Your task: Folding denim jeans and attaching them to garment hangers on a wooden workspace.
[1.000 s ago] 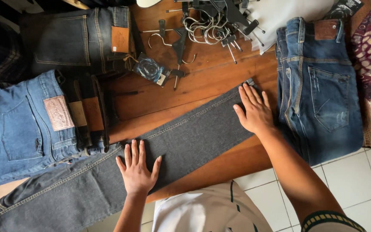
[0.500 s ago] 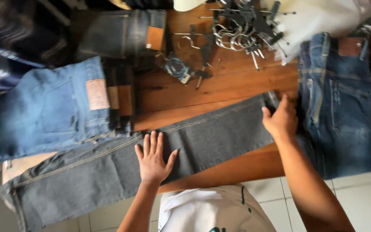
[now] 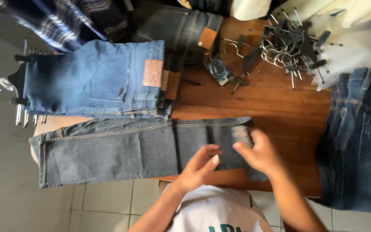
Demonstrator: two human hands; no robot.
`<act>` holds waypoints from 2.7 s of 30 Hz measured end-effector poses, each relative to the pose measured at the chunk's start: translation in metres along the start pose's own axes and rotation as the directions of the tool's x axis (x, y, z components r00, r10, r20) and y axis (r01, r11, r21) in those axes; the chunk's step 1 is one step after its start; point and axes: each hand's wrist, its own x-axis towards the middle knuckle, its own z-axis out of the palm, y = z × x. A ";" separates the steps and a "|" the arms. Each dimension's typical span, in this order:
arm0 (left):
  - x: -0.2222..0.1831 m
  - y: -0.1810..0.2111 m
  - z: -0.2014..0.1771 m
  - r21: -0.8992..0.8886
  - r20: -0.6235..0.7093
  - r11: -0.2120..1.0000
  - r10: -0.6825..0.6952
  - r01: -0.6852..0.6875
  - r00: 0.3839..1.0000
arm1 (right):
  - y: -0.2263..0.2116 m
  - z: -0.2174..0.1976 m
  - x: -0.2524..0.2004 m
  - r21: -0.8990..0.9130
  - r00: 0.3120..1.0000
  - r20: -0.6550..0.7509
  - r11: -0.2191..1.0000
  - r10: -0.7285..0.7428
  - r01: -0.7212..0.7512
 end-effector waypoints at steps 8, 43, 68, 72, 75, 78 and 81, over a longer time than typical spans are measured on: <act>-0.038 0.041 -0.041 0.038 -0.445 0.987 -0.123 0.156 0.887 | -0.072 0.087 -0.021 0.528 0.844 0.506 0.838 -0.177 -0.141; -0.236 0.094 -0.418 0.368 -0.910 0.761 0.178 0.534 0.374 | -0.048 0.284 -0.010 -0.234 0.992 -0.112 0.972 -0.057 0.030; -0.246 0.071 -0.455 0.486 -0.870 0.668 0.309 0.564 0.383 | -0.072 0.317 -0.021 -0.613 0.943 -0.234 0.789 -0.238 0.047; -0.240 0.077 -0.437 0.601 -0.799 0.579 0.463 0.551 0.384 | -0.103 0.313 -0.016 -0.532 0.946 -0.124 0.825 -0.299 0.191; -0.238 0.083 -0.426 0.666 -0.739 0.496 0.538 0.557 0.405 | -0.089 0.321 -0.009 -0.572 0.959 -0.056 0.797 -0.277 0.197; -0.240 0.074 -0.434 0.719 -0.679 0.426 0.597 0.549 0.427 | -0.096 0.315 -0.011 -0.588 0.968 -0.035 0.789 -0.247 0.180; -0.236 0.060 -0.429 0.736 -0.664 0.424 0.604 0.528 0.441 | -0.085 0.302 -0.009 -0.604 0.977 -0.022 0.781 -0.213 0.157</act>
